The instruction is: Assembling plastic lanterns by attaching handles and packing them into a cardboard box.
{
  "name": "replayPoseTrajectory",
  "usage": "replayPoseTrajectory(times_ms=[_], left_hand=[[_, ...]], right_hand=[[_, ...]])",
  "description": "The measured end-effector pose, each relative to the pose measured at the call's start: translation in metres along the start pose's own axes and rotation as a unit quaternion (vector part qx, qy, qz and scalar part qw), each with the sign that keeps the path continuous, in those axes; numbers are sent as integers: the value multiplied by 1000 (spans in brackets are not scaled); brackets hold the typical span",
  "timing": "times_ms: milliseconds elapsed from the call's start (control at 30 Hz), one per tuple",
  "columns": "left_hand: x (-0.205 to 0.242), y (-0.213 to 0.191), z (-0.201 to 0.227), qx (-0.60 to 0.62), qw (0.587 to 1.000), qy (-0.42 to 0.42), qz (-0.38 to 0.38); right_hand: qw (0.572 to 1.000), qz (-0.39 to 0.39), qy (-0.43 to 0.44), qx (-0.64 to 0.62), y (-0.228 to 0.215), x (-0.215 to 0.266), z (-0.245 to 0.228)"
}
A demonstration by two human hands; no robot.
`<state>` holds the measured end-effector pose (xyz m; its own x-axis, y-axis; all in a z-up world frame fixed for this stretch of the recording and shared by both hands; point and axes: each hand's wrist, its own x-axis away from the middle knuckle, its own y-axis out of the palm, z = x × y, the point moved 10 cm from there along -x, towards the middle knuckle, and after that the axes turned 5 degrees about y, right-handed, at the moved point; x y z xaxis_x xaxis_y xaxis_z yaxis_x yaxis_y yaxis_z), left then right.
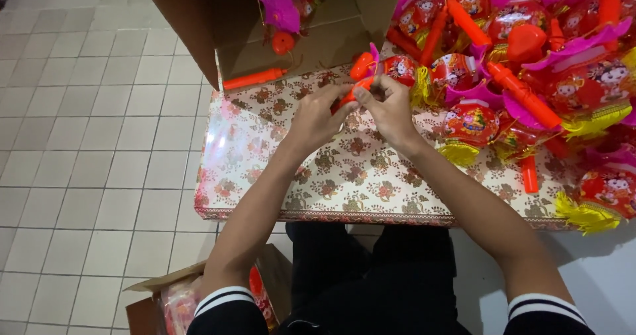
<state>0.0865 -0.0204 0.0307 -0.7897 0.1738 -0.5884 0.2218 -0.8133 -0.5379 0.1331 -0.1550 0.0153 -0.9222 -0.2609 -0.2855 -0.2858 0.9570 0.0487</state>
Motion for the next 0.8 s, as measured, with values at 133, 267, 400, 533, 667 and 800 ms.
replayPoseTrajectory(times_ms=[133,267,400,533,667,800], left_hand=[[-4,-26,35,85,995,-42,-4],[-1,-22,35,90,994,-64,-27],[2,8,4,61,993,-95,-32],[10,25,-14,9,993,-102,-66],[0,10,-15,3,994,-102,-28],[-2,0,-5,-41,997,-60,-32]], right_hand=[[1000,-18,-2,-8,7,4,-8],[999,-12,13,28,7,5,-2],[998,43,48,-5,5,6,-9],[991,98,86,-9,1,16,-3],[995,84,43,19,7,12,-32],[998,50,31,34,3,8,-9]])
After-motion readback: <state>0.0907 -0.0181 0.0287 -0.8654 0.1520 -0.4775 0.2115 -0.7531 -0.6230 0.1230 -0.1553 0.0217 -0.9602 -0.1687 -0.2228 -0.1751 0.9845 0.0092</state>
